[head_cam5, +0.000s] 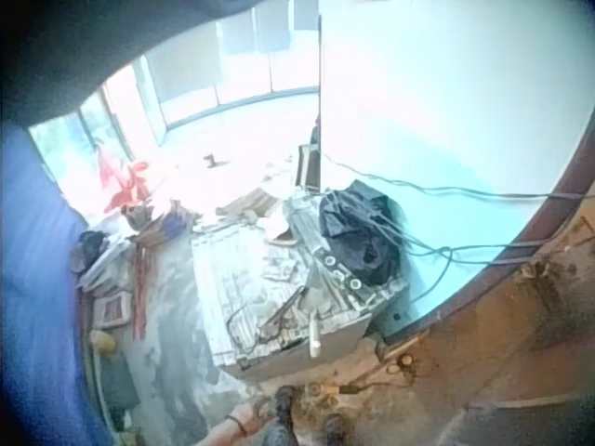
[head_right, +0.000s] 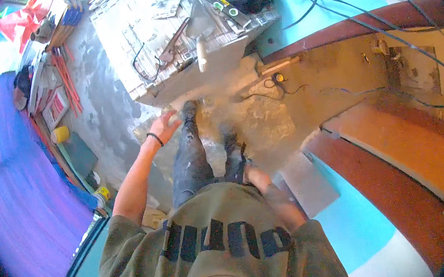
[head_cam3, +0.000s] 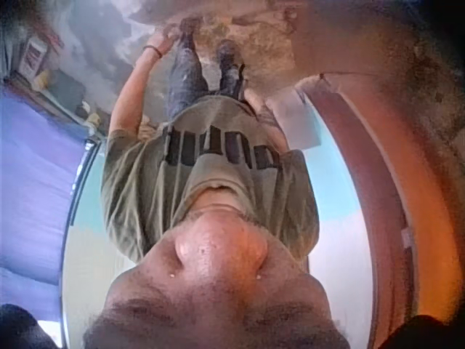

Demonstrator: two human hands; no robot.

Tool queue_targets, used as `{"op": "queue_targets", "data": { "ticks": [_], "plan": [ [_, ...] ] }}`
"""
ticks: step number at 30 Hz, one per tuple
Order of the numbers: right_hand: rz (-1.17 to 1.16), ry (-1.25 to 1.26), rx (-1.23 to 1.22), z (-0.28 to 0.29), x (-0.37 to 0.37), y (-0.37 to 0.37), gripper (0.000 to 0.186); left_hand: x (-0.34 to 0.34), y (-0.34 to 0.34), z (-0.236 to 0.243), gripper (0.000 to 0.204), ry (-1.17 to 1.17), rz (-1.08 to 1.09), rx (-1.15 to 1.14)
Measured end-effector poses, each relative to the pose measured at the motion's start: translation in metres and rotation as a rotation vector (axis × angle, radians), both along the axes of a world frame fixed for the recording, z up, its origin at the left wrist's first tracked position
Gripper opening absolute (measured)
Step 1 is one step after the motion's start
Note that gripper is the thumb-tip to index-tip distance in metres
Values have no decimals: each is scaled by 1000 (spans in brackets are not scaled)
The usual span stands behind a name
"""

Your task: The person applies mortar to the floor and places large white tiles. They use a spirit level to check the alignment and an angle grinder to cut a tile before cleaning their hands in a bucket of water.

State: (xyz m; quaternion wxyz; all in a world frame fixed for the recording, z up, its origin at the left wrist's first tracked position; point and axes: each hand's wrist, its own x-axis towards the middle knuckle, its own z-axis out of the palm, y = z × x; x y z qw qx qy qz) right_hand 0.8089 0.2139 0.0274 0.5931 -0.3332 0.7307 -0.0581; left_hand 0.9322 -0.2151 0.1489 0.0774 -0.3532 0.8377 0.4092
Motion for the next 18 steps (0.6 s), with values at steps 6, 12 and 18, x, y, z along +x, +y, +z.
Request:
{"op": "queue_targets", "data": {
  "ticks": [6,12,18],
  "plan": [
    [-609,-162,289,122,30,-84,43,-7,-63,-61,52,-111,-92,69],
    [-977,105,216,163,105,-82,43,-127,-73,-139,41,161,87,370],
    [-1485,-169,353,215,160,-111,41,-214,-63,-134,33,99,420,885]
  ]
}}
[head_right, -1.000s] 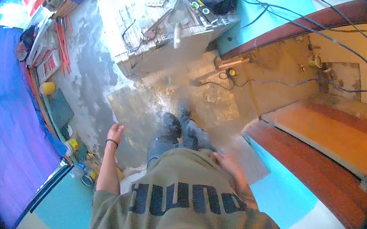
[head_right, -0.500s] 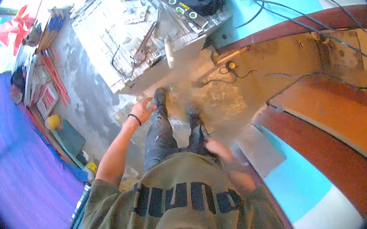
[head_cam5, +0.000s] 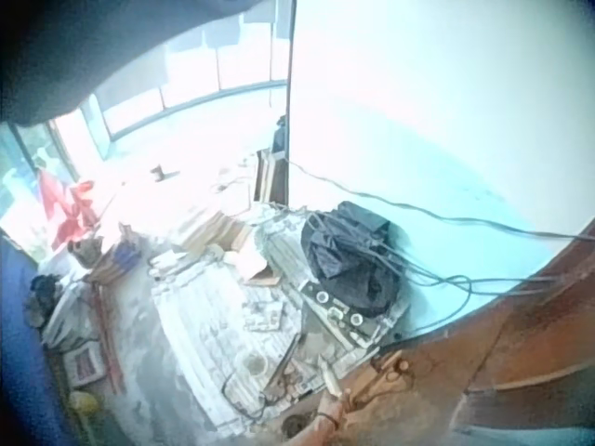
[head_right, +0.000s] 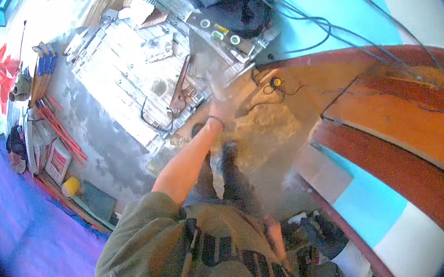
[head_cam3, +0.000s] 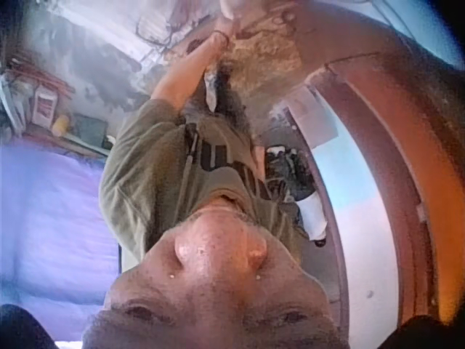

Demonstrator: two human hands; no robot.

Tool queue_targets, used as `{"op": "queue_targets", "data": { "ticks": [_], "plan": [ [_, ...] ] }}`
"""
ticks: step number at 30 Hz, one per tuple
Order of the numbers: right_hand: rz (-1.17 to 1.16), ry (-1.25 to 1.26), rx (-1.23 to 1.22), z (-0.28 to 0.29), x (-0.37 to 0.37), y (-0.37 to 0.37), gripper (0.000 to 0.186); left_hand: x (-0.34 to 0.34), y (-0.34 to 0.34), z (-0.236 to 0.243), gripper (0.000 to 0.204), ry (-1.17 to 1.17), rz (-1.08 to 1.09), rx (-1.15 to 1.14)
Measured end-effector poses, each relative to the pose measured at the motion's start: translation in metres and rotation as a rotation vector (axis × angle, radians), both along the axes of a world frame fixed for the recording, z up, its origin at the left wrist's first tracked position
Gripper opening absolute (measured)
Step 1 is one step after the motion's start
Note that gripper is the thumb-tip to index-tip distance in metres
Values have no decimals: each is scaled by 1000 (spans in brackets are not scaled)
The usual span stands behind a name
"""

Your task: The person applies mortar to the floor and places large white tiles. They use a spirit level to check the alignment and an angle grinder to cut a tile before cleaning their hands in a bucket of water.

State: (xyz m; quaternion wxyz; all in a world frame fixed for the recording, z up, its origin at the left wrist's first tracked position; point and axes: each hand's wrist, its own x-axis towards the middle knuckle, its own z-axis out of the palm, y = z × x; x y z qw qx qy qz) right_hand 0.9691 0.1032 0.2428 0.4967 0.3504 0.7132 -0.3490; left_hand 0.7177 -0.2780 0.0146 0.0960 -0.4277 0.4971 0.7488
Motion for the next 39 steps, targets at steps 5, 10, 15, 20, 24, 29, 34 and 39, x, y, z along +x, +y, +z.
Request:
{"op": "queue_targets", "data": {
  "ticks": [5,10,15,20,24,29,34,39],
  "plan": [
    [371,-27,40,29,17,-8,36,11,-49,88,24,583,30,-351],
    [488,-43,17,43,3,-25,31,35,-147,184,28,285,346,282],
    [531,344,-17,41,-20,-65,28,-2,-189,147,25,273,366,157],
    [570,585,38,-11,-141,-160,24,-19,-205,72,24,335,193,-152],
    [756,1328,-196,-148,-274,-271,20,-58,-176,72,32,0,321,23],
    [1112,1350,2,-179,-378,-391,22,-57,-170,71,37,-41,275,201],
    [1096,1385,148,-225,-372,-408,19,-27,-180,53,56,310,-356,-548],
    [1098,1345,124,-215,-361,-402,19,-20,-126,101,51,114,51,-100]
  ]
}}
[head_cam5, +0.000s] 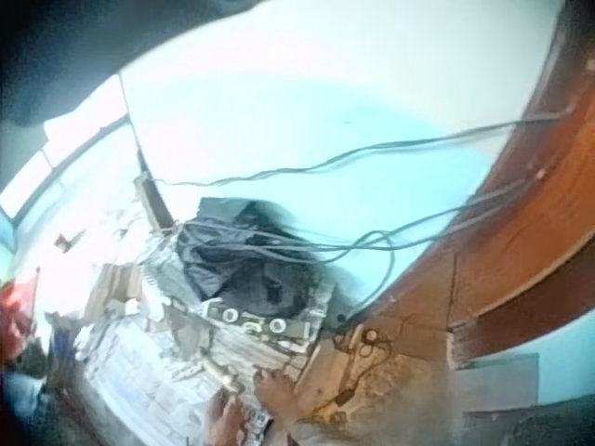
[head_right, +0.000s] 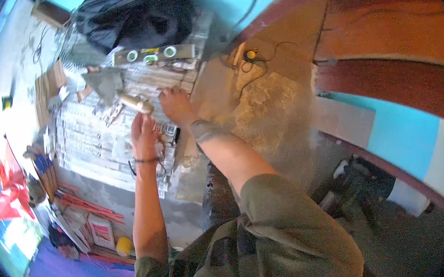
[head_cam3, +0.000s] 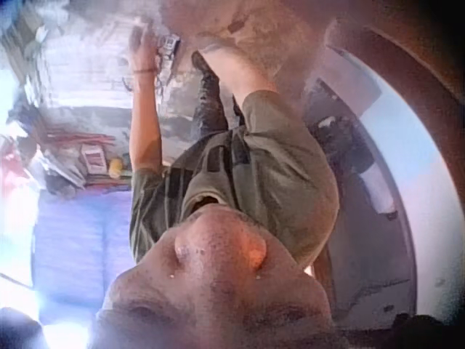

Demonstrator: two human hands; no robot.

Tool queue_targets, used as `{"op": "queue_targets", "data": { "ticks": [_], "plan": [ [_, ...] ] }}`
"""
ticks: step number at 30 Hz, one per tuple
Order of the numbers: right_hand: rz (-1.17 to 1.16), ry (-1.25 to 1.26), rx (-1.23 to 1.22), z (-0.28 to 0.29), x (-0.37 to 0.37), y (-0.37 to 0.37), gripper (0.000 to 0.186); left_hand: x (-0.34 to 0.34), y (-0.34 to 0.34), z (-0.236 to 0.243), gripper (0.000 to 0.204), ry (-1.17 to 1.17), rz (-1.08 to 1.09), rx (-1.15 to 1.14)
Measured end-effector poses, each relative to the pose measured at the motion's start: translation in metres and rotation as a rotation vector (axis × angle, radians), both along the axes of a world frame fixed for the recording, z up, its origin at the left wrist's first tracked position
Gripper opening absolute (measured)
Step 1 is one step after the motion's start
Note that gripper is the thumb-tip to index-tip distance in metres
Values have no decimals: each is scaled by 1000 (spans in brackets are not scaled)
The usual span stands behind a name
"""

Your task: The person applies mortar to the floor and places large white tiles. They use a spirit level to check the alignment and an angle grinder to cut a tile before cleaning their hands in a bucket of water.

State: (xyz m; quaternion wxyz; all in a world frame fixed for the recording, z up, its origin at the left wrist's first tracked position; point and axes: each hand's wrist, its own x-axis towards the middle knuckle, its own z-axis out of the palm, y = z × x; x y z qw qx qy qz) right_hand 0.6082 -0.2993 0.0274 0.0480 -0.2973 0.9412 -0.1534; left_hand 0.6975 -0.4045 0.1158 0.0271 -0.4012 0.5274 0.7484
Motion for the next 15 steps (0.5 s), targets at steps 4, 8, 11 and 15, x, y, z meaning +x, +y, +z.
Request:
{"op": "queue_targets", "data": {
  "ticks": [4,8,11,15],
  "plan": [
    [-91,-59,-219,-4,-4,4,22,24,38,19,43,12,-120,-198],
    [-81,-137,-304,3,-18,15,23,49,74,0,37,20,-227,-237],
    [-14,-40,-284,-12,-22,16,18,68,111,-38,31,-6,-259,-246],
    [20,-128,-350,-20,-26,19,15,96,153,-122,20,68,-621,-505]
  ]
}}
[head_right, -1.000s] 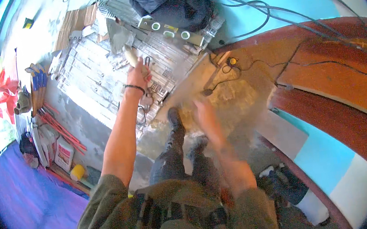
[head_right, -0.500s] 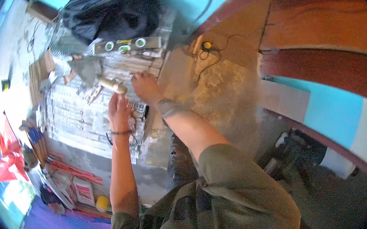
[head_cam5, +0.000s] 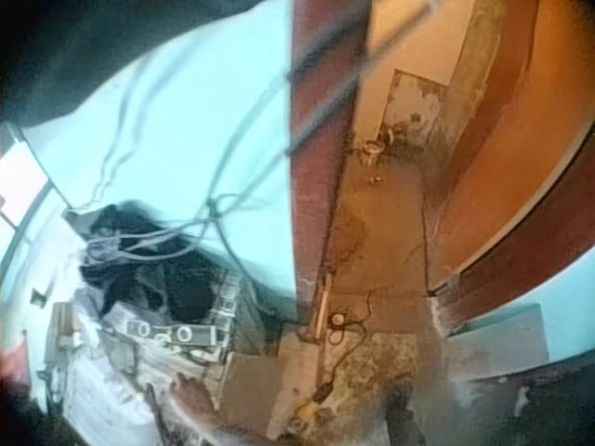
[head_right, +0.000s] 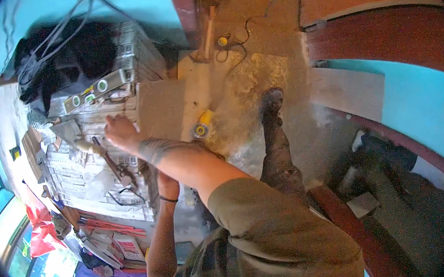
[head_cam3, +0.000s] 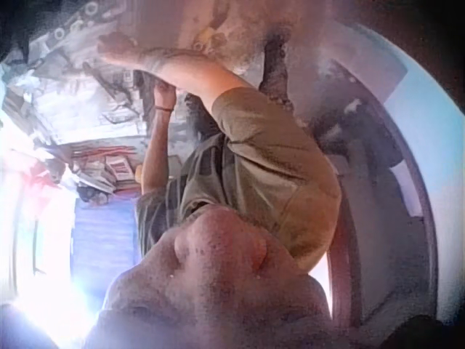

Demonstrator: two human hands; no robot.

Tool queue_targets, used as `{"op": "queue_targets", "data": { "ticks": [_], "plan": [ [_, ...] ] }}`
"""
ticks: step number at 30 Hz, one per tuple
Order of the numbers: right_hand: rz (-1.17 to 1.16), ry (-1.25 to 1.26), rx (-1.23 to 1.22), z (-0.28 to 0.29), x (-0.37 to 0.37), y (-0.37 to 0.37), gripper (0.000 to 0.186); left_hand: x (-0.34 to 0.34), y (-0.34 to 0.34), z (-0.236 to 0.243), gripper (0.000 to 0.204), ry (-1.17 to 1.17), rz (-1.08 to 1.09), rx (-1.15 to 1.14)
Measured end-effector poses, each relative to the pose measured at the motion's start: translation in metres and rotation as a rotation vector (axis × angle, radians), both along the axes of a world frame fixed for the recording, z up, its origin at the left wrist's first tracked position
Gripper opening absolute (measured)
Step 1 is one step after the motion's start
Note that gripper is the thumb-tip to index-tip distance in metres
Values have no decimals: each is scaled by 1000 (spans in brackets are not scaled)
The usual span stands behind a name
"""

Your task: The person applies mortar to the floor and places large white tiles. They use a spirit level to check the alignment and an angle grinder to cut a tile before cleaning their hands in a bucket of water.

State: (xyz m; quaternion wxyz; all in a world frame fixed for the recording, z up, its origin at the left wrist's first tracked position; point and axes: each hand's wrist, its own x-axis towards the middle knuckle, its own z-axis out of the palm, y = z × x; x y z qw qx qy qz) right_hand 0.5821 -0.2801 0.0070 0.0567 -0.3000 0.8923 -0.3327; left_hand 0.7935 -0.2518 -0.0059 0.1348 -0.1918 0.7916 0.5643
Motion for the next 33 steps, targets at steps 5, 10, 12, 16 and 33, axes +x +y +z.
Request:
{"op": "queue_targets", "data": {
  "ticks": [5,10,12,16,33],
  "plan": [
    [132,-21,-109,-25,-1,-4,20,0,63,-141,29,24,-213,-89],
    [128,-311,-456,-20,-33,83,25,-109,166,-189,35,-370,-114,-179],
    [60,-321,-799,-13,-32,167,25,-141,172,-234,36,-298,-274,-411],
    [-173,-525,-455,-81,3,384,27,-202,183,-384,41,-317,-261,-497],
    [-507,-531,-287,-197,29,567,21,-242,238,-408,31,-99,-294,-782]
  ]
}}
